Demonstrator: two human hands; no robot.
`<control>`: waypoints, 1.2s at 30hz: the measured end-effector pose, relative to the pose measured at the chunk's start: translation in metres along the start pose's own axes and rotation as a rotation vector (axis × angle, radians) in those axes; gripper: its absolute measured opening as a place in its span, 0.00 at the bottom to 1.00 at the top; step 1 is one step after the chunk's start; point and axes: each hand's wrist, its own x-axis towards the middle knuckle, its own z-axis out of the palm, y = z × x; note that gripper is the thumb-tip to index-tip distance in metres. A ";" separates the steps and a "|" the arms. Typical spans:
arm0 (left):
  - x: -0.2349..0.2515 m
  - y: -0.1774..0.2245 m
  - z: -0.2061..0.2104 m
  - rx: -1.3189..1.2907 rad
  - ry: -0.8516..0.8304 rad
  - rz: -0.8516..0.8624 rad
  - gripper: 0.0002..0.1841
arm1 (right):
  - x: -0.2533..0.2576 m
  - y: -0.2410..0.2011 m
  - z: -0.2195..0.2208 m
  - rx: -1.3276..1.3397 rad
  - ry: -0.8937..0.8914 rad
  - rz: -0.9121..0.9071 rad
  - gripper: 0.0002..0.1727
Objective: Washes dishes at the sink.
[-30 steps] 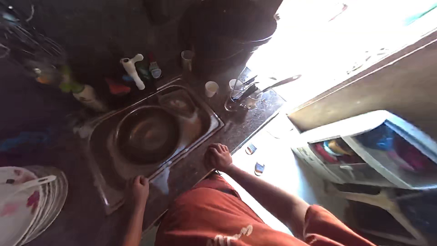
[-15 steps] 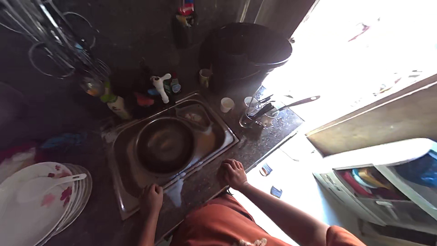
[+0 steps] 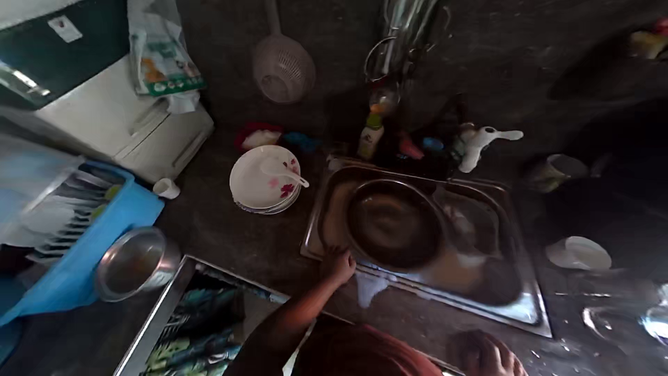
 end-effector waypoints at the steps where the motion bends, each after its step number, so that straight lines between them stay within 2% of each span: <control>1: 0.001 -0.001 0.001 0.006 0.009 0.008 0.22 | 0.000 0.001 0.002 -0.011 0.021 -0.010 0.21; 10: 0.004 -0.004 0.005 0.030 0.023 0.002 0.22 | -0.001 0.012 0.014 -0.023 0.102 -0.103 0.23; 22: 0.002 -0.003 0.004 0.026 0.011 0.016 0.22 | -0.002 0.010 0.017 -0.013 0.132 -0.113 0.23; 23: -0.008 -0.004 0.002 -0.055 0.066 0.062 0.20 | -0.006 0.011 0.017 -0.016 0.141 -0.114 0.24; 24: -0.022 -0.005 -0.005 -0.166 0.207 0.137 0.18 | -0.009 0.011 0.016 -0.017 0.131 -0.095 0.24; 26: -0.050 -0.014 -0.042 -0.311 0.730 0.237 0.16 | 0.005 0.006 0.011 0.012 0.073 -0.009 0.22; 28: -0.085 -0.049 -0.106 -0.440 0.983 0.107 0.18 | 0.020 -0.005 0.000 0.088 0.021 0.098 0.16; 29: -0.095 -0.081 -0.132 -0.505 1.071 0.020 0.20 | 0.025 -0.014 -0.008 0.147 -0.003 0.130 0.14; 31: -0.093 -0.146 -0.184 -0.772 1.116 -0.161 0.28 | 0.061 -0.051 -0.014 0.349 -0.048 0.086 0.14; 33: -0.077 -0.196 -0.230 -1.071 1.034 -0.301 0.34 | 0.106 -0.126 -0.016 0.640 -0.229 0.049 0.19; 36: -0.048 -0.241 -0.252 -1.209 0.787 -0.382 0.41 | 0.166 -0.260 -0.008 0.892 -0.638 -0.011 0.26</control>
